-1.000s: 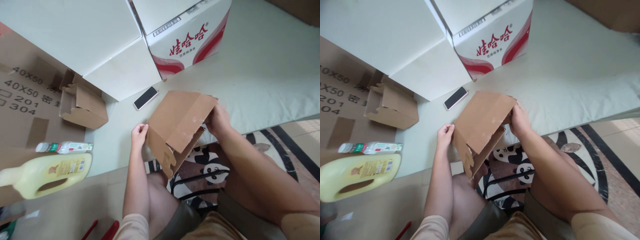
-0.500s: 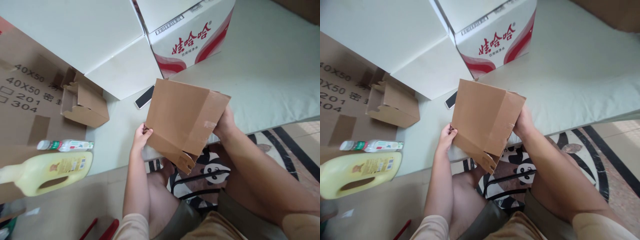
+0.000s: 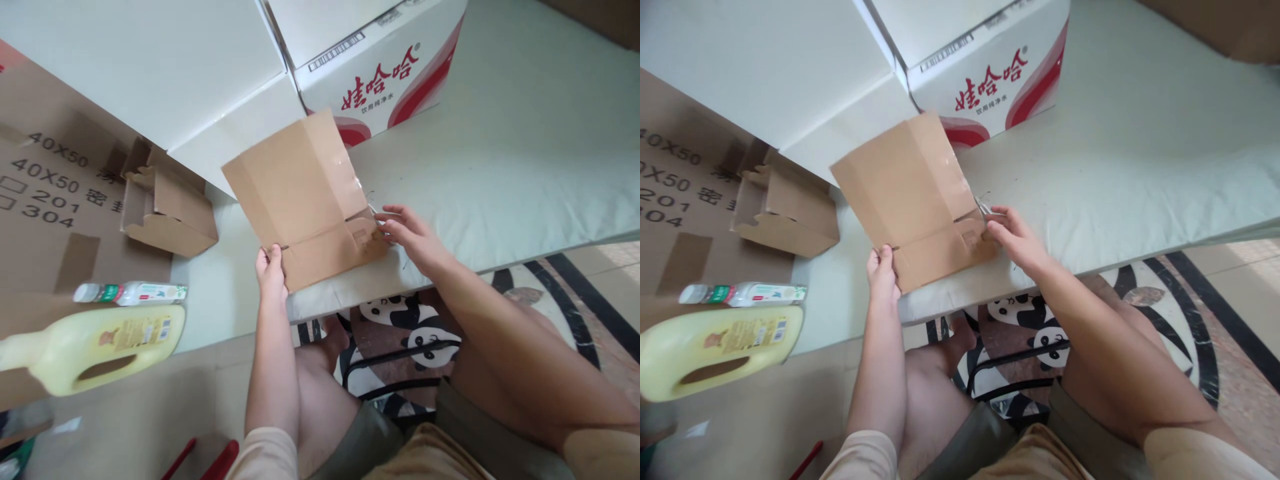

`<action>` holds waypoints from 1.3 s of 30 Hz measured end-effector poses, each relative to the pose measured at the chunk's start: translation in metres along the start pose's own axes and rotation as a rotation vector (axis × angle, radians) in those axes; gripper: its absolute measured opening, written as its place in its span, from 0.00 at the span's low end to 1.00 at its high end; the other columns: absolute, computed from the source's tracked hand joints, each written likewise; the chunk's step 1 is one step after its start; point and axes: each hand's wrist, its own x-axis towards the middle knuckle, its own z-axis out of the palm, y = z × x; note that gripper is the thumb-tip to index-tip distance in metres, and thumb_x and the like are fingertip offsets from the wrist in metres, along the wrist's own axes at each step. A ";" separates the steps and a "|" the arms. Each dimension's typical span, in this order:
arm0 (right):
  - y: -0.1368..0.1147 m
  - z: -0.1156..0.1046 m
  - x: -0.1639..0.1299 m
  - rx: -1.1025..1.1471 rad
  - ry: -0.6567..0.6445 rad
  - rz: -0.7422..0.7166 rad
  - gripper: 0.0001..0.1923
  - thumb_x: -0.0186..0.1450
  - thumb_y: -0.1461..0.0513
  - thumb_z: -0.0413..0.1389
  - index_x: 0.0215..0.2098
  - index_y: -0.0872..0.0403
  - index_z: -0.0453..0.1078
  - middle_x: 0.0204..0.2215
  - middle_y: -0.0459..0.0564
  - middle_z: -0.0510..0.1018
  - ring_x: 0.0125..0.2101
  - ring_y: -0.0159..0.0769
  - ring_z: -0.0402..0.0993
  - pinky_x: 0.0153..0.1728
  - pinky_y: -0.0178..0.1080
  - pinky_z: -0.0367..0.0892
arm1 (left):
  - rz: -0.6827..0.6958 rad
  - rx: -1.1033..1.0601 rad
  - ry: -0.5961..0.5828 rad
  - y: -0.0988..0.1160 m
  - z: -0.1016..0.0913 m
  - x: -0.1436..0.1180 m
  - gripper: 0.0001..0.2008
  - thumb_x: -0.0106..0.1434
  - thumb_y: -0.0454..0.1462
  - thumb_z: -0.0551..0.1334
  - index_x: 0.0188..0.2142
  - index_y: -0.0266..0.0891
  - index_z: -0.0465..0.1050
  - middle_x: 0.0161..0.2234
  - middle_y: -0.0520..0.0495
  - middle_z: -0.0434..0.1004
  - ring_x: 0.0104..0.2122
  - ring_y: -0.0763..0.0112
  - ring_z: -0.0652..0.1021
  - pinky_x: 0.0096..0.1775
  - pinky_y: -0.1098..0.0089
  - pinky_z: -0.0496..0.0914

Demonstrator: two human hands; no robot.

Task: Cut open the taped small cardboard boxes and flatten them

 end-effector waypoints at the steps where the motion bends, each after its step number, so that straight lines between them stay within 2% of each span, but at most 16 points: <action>1: 0.001 0.001 -0.001 -0.028 -0.014 -0.010 0.25 0.62 0.47 0.62 0.53 0.47 0.67 0.57 0.55 0.77 0.53 0.45 0.77 0.52 0.50 0.74 | -0.012 -0.008 -0.018 0.000 0.002 -0.002 0.28 0.49 0.59 0.72 0.38 0.42 0.72 0.41 0.44 0.81 0.41 0.65 0.80 0.44 0.67 0.74; 3: 0.002 0.003 -0.001 -0.075 0.000 -0.006 0.27 0.60 0.49 0.64 0.54 0.48 0.67 0.56 0.56 0.77 0.50 0.45 0.78 0.49 0.50 0.75 | -0.026 -0.015 -0.044 0.000 0.005 -0.005 0.29 0.49 0.59 0.73 0.39 0.43 0.74 0.43 0.43 0.81 0.42 0.63 0.81 0.46 0.65 0.75; 6: -0.001 0.004 -0.002 -0.134 -0.003 0.061 0.31 0.59 0.50 0.64 0.57 0.49 0.65 0.46 0.53 0.81 0.42 0.44 0.80 0.44 0.49 0.75 | -0.037 -0.023 -0.077 0.002 0.008 -0.009 0.30 0.47 0.60 0.74 0.39 0.43 0.75 0.42 0.42 0.82 0.43 0.61 0.81 0.45 0.64 0.75; 9: -0.008 0.005 -0.004 -0.221 -0.035 0.068 0.24 0.60 0.51 0.62 0.52 0.50 0.69 0.41 0.52 0.82 0.41 0.46 0.79 0.43 0.50 0.75 | -0.066 -0.037 -0.128 0.004 0.009 -0.012 0.31 0.45 0.59 0.76 0.38 0.42 0.75 0.42 0.43 0.82 0.42 0.61 0.82 0.44 0.65 0.76; 11: -0.011 0.005 -0.006 -0.293 -0.005 0.014 0.19 0.60 0.51 0.62 0.46 0.50 0.72 0.42 0.52 0.82 0.43 0.47 0.78 0.45 0.51 0.74 | -0.102 -0.063 -0.159 0.004 0.008 -0.014 0.31 0.44 0.59 0.76 0.39 0.42 0.76 0.43 0.42 0.83 0.43 0.60 0.83 0.44 0.64 0.77; 13: -0.012 0.006 -0.009 -0.316 0.023 -0.061 0.17 0.60 0.52 0.63 0.44 0.50 0.73 0.42 0.52 0.82 0.44 0.48 0.78 0.47 0.51 0.73 | -0.163 -0.095 -0.201 0.005 0.006 -0.015 0.32 0.43 0.58 0.77 0.41 0.43 0.75 0.46 0.41 0.83 0.44 0.56 0.83 0.45 0.62 0.78; 17: -0.012 0.007 -0.011 -0.126 -0.041 -0.119 0.17 0.61 0.48 0.62 0.42 0.49 0.74 0.40 0.49 0.81 0.41 0.43 0.77 0.43 0.46 0.74 | -0.246 -0.137 -0.237 0.005 0.000 -0.013 0.33 0.40 0.54 0.80 0.42 0.43 0.75 0.45 0.41 0.83 0.44 0.53 0.83 0.44 0.59 0.78; 21: -0.008 0.008 -0.011 0.135 -0.098 -0.085 0.22 0.63 0.40 0.58 0.39 0.48 0.74 0.31 0.45 0.78 0.32 0.37 0.76 0.34 0.40 0.72 | -0.197 -0.197 -0.158 0.001 0.000 -0.008 0.32 0.43 0.56 0.77 0.42 0.44 0.74 0.45 0.44 0.83 0.47 0.56 0.82 0.46 0.61 0.77; 24: -0.004 0.009 -0.010 0.187 -0.201 -0.076 0.27 0.62 0.37 0.57 0.45 0.48 0.74 0.34 0.46 0.79 0.29 0.35 0.78 0.32 0.39 0.72 | -0.143 -0.218 -0.087 -0.003 0.003 -0.005 0.32 0.45 0.58 0.76 0.43 0.45 0.73 0.48 0.44 0.82 0.50 0.58 0.81 0.48 0.61 0.76; 27: -0.004 0.010 -0.010 0.137 -0.221 -0.073 0.28 0.60 0.38 0.60 0.47 0.47 0.72 0.37 0.47 0.79 0.29 0.35 0.78 0.32 0.39 0.73 | -0.128 -0.232 -0.035 -0.004 0.007 -0.005 0.33 0.43 0.58 0.77 0.44 0.46 0.73 0.50 0.45 0.82 0.50 0.60 0.81 0.49 0.62 0.75; 30: -0.005 0.011 -0.009 0.101 -0.177 -0.097 0.26 0.59 0.39 0.62 0.45 0.47 0.71 0.35 0.46 0.79 0.29 0.34 0.77 0.31 0.39 0.72 | -0.129 -0.242 -0.052 -0.003 0.007 -0.008 0.31 0.46 0.56 0.76 0.45 0.46 0.73 0.50 0.46 0.82 0.50 0.61 0.81 0.49 0.63 0.76; 32: -0.005 0.011 -0.009 0.079 -0.125 -0.132 0.25 0.59 0.40 0.62 0.45 0.46 0.72 0.37 0.47 0.80 0.32 0.35 0.76 0.31 0.38 0.72 | -0.131 -0.227 -0.056 -0.003 0.005 -0.008 0.30 0.48 0.56 0.75 0.45 0.46 0.73 0.50 0.46 0.82 0.50 0.61 0.81 0.48 0.64 0.76; 35: -0.005 0.010 -0.007 0.056 -0.064 -0.158 0.25 0.60 0.41 0.62 0.46 0.45 0.71 0.42 0.48 0.81 0.41 0.39 0.78 0.38 0.41 0.74 | -0.182 -0.154 -0.050 -0.006 -0.001 -0.007 0.29 0.50 0.58 0.71 0.46 0.46 0.73 0.49 0.46 0.82 0.49 0.60 0.82 0.44 0.64 0.77; 39: -0.004 0.012 -0.007 0.066 -0.068 -0.119 0.24 0.60 0.42 0.63 0.47 0.46 0.70 0.43 0.49 0.82 0.47 0.43 0.79 0.47 0.46 0.75 | -0.213 -0.097 -0.067 -0.010 -0.006 -0.005 0.30 0.51 0.60 0.68 0.45 0.45 0.74 0.46 0.44 0.83 0.47 0.57 0.82 0.44 0.60 0.77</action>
